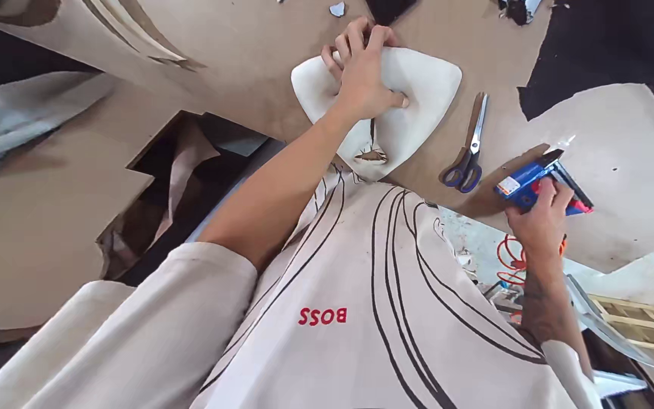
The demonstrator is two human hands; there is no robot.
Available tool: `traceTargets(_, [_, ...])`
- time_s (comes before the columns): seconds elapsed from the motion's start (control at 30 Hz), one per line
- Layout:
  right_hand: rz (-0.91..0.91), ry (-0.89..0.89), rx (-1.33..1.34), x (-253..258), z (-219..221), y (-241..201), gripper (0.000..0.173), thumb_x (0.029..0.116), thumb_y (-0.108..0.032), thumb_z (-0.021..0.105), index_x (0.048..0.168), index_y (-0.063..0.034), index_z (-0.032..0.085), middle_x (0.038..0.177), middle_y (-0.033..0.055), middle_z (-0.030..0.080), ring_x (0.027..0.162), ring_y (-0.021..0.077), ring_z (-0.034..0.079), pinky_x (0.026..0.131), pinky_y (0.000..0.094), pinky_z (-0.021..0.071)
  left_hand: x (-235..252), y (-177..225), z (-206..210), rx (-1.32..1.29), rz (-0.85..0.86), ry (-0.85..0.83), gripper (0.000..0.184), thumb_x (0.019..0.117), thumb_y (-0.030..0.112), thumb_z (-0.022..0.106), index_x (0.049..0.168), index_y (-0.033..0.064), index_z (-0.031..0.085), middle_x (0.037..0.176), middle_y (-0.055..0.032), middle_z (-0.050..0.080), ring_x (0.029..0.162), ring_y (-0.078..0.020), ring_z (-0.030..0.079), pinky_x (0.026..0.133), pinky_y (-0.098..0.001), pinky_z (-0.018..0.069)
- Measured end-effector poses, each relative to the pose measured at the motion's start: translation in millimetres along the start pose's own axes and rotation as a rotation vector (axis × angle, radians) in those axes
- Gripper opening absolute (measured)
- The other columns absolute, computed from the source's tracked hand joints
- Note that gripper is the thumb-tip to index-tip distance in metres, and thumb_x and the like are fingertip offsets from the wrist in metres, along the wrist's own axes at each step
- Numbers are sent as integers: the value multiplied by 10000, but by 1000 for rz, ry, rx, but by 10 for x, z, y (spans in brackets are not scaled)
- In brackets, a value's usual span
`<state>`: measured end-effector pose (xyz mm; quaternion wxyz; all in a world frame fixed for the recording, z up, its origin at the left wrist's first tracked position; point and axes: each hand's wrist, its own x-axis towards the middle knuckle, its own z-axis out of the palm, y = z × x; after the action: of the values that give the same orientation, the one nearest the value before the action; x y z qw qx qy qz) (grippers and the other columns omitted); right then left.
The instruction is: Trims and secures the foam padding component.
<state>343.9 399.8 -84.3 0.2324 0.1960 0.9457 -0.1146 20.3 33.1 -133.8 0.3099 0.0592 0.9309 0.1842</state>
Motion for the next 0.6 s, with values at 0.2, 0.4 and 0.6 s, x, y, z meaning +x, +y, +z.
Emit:
traceTargets(0.2, [-75, -29, 138, 135, -1242, -1180, 957, 915, -304, 650, 1647, -212, 39, 1191, 221, 652, 842, 373, 705, 668, 603, 573, -38, 2, 60, 30, 2, 50, 1019, 482, 719, 823, 1402, 416, 506, 1587, -50, 357, 1498, -353, 245, 1160, -726, 53])
traceTargets(0.4, [86, -451, 920, 854, -1338, -2642, 860, 1007, -94, 618, 1614, -414, 98, 1192, 169, 614, 586, 318, 681, 409, 498, 606, -43, -133, -28, -89, 133, -13, 878, 646, 518, 845, 1443, 381, 503, 1565, -57, 397, 1496, -365, 256, 1148, -739, 88])
traceTargets(0.6, [441, -386, 902, 1131, -1140, -3124, 820, 1004, -72, 596, 1582, -422, 132, 1021, 174, 630, 522, 301, 650, 397, 479, 585, -125, -255, 67, -282, 258, 161, 758, 691, 370, 869, 1386, 289, 579, 1473, -101, 509, 1456, -408, 337, 1167, -736, 99])
